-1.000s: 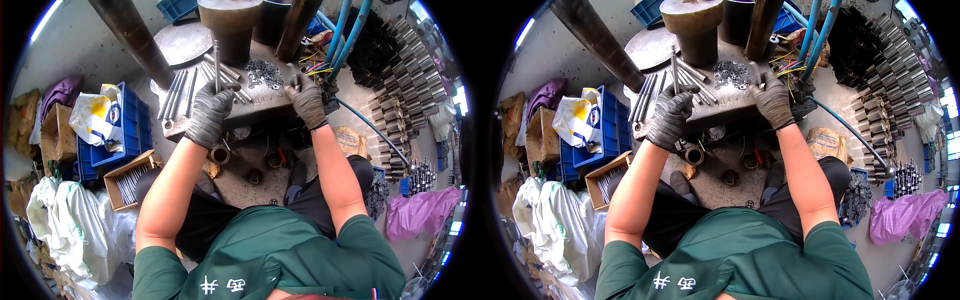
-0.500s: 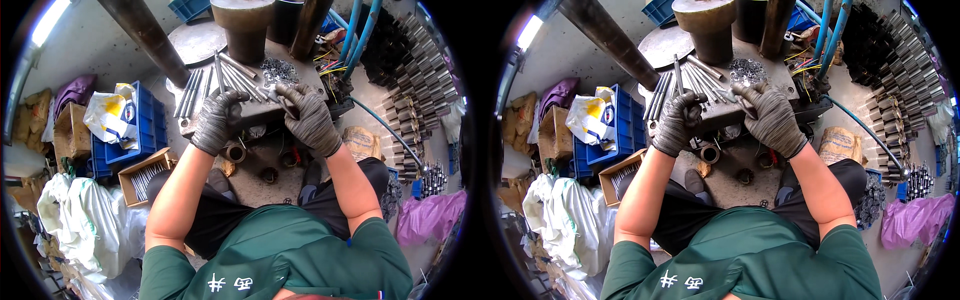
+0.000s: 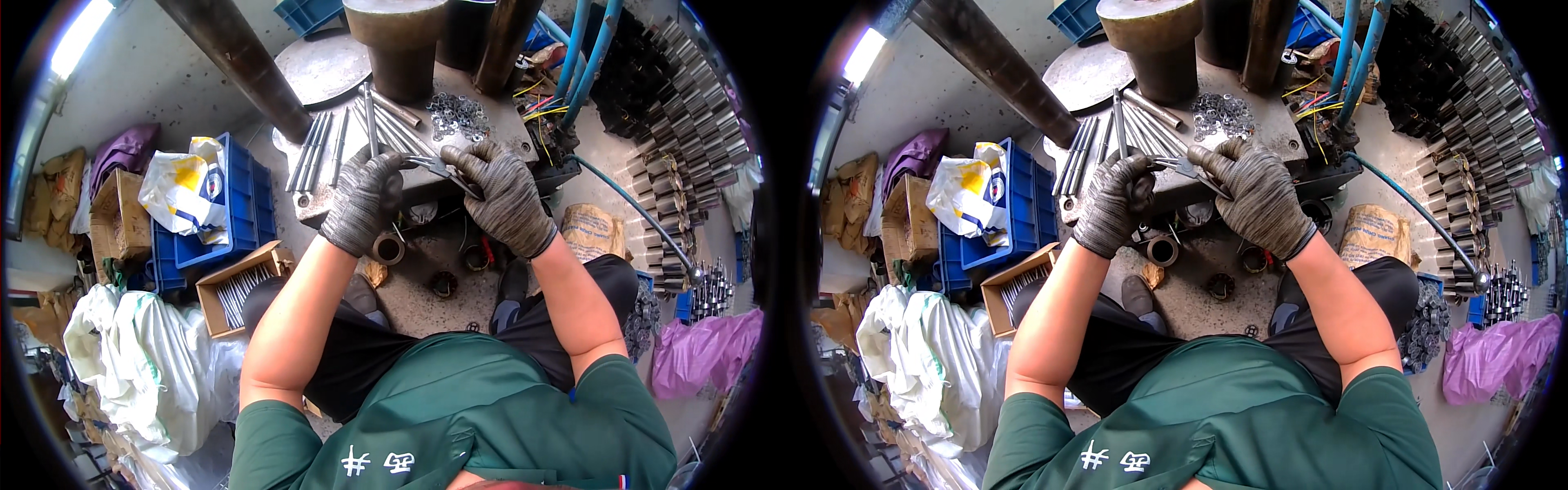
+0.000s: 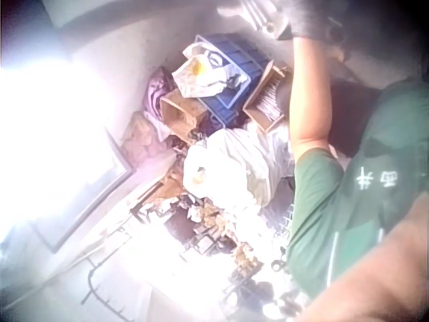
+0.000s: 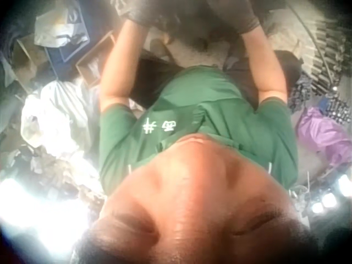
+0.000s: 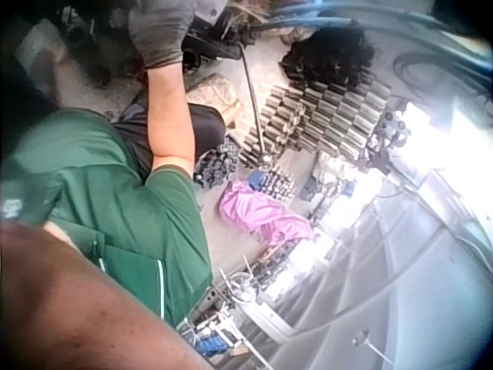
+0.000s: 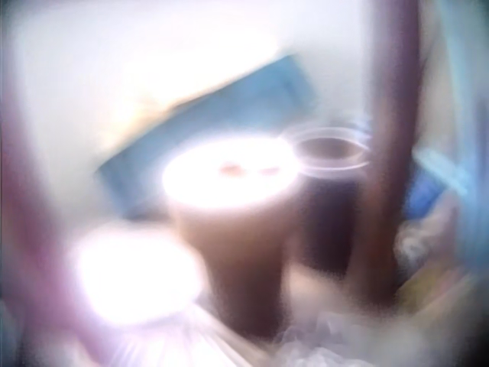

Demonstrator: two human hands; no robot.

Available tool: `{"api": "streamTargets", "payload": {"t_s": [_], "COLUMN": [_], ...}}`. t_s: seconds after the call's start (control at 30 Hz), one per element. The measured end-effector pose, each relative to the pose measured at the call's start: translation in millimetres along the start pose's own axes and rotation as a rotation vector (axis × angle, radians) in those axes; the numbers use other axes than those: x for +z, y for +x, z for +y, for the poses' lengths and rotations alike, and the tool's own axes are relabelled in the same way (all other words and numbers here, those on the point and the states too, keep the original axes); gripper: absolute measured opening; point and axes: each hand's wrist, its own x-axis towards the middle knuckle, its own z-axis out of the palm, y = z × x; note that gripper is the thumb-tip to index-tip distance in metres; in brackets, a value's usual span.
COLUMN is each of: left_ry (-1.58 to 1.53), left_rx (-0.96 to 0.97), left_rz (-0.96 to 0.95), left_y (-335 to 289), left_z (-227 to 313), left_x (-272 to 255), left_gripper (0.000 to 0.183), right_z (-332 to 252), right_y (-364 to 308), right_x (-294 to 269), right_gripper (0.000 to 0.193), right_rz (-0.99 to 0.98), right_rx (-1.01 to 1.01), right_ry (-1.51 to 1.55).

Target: The person is using pliers to remove metal fragments from the ends of several metal rods, picking them up one by one from a pile and placing them back down after cleaning.

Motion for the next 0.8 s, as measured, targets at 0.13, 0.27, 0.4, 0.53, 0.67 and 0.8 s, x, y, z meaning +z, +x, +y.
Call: {"api": "streamTargets", "payload": {"t_s": [0.13, 0.27, 0.4, 0.53, 0.67, 0.8], "left_ry": [0.019, 0.001, 0.118, 0.139, 0.251, 0.419], "left_rx": [-0.015, -0.002, 0.012, 0.123, 0.185, 0.210], "left_rz": [0.010, -0.020, -0.006, -0.040, -0.069, -0.039], "left_y": [1, 0, 1, -7, -6, -10], "left_z": [1, -2, -3, 4, 5, 7], "left_x": [2, -1, -2, 5, -3, 3], "left_gripper": [0.010, 0.010, 0.014, 0.031, 0.040, 0.033], "right_z": [2, 0, 2, 11, 21, 29], "right_y": [-2, -1, -3, -6, -3, -7], "right_x": [2, -1, -2, -8, -21, -31], "right_gripper": [0.059, 0.056, 0.054, 0.048, 0.043, 0.047], "right_rz": [-0.009, -0.036, -0.078, -0.056, 0.014, 0.010], "right_rx": [0.011, 0.008, 0.044, 0.235, 0.336, 0.374], "right_ry": [-0.017, -0.061, -0.034, 0.162, 0.360, 0.361]}}
